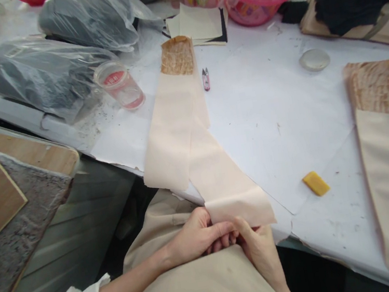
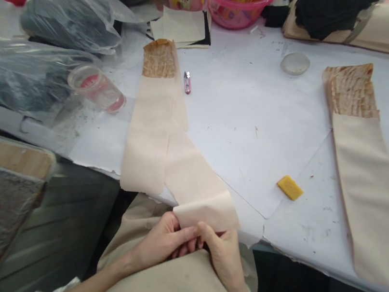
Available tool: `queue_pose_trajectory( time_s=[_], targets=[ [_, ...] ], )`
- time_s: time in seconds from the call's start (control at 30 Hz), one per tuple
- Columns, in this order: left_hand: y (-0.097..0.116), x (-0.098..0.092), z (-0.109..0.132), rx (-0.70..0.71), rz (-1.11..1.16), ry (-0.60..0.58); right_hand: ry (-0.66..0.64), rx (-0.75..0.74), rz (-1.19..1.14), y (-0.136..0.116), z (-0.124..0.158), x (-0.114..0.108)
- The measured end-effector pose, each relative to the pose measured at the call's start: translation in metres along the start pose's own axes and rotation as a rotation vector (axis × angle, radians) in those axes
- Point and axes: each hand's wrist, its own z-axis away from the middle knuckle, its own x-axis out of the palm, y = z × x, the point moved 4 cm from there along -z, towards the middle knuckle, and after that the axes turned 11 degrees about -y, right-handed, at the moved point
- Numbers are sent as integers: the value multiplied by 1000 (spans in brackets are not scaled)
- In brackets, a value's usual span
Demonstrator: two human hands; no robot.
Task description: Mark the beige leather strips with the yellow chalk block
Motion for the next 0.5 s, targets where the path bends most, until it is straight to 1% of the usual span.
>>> queue_pose_trajectory(
  time_s=[0.03, 0.1, 0.17, 0.23, 0.37, 0.5],
  targets=[
    [0, 0, 0, -2, -4, 5, -10, 37, 68, 0, 1, 1],
    [-1, -1, 1, -28, -26, 2, 57, 50, 142, -4, 5, 2],
    [-3, 0, 2, -61, -49, -18, 136, 27, 135, -8, 9, 3],
    [-4, 0, 4, -69, -67, -47, 173, 22, 135, -10, 13, 4],
    [-3, 0, 7, -43, -72, -94, 193, 19, 131, -9, 15, 7],
    [0, 2, 6, 15, -5, -106, 187, -14, 145, -14, 14, 8]
  ],
)
